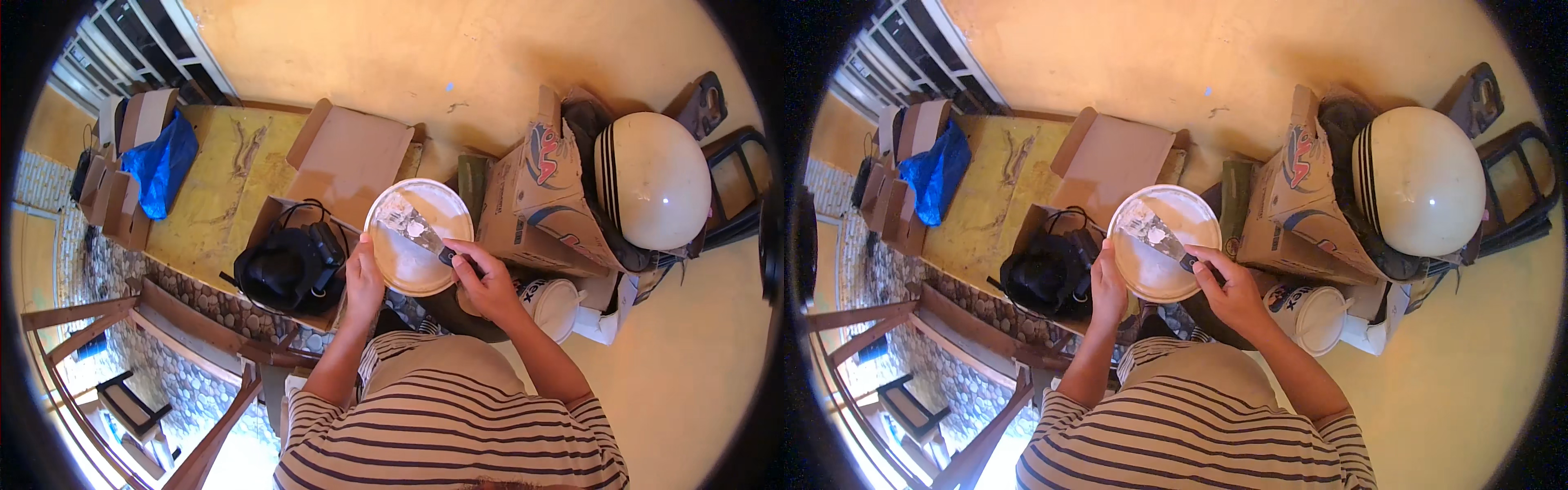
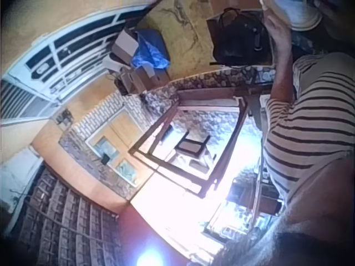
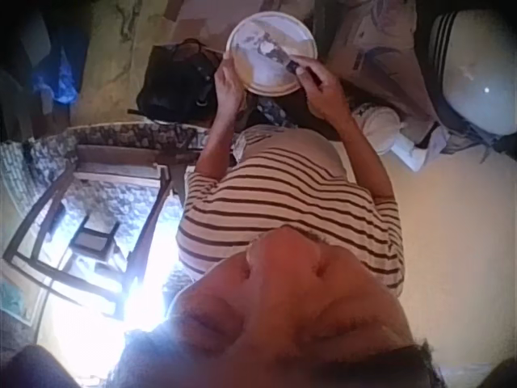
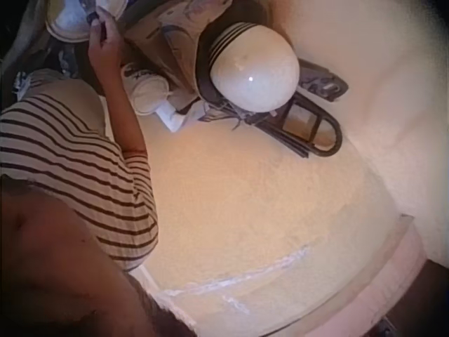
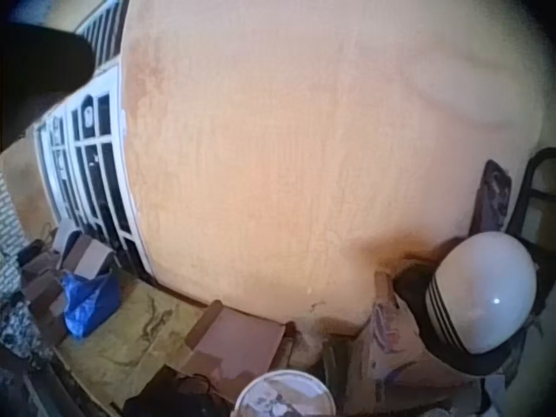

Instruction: The person applies plaster onto wall cracks using a putty knife, scoops additional compound from a container lid, and spreads it over different sections of the wall.

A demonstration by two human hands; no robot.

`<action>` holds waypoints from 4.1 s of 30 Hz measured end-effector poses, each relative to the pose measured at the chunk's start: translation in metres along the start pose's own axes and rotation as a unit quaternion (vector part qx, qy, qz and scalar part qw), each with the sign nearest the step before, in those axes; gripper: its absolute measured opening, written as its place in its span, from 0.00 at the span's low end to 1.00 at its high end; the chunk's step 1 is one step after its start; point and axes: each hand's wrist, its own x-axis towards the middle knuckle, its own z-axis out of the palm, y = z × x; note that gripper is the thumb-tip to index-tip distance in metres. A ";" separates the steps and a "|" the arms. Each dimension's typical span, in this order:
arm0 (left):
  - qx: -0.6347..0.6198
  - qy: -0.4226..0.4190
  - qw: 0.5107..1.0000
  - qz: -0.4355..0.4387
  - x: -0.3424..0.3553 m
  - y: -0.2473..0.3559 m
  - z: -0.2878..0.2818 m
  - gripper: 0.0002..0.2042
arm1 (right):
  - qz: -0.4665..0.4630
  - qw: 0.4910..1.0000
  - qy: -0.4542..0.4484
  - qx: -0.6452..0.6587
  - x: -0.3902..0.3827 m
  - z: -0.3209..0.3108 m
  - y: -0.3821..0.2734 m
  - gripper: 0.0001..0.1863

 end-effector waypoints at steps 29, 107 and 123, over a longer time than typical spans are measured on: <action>-0.218 0.154 0.955 -0.127 0.020 -0.022 -0.093 0.26 | 0.211 0.946 0.116 -0.216 0.305 -0.075 0.024 0.14; -0.213 0.198 0.947 -0.137 0.034 -0.022 -0.115 0.27 | 0.066 0.676 0.020 -0.733 0.352 -0.085 -0.082 0.14; -0.212 0.175 0.952 -0.133 0.041 -0.021 -0.103 0.26 | 0.027 0.674 0.033 -0.737 0.350 -0.089 -0.066 0.15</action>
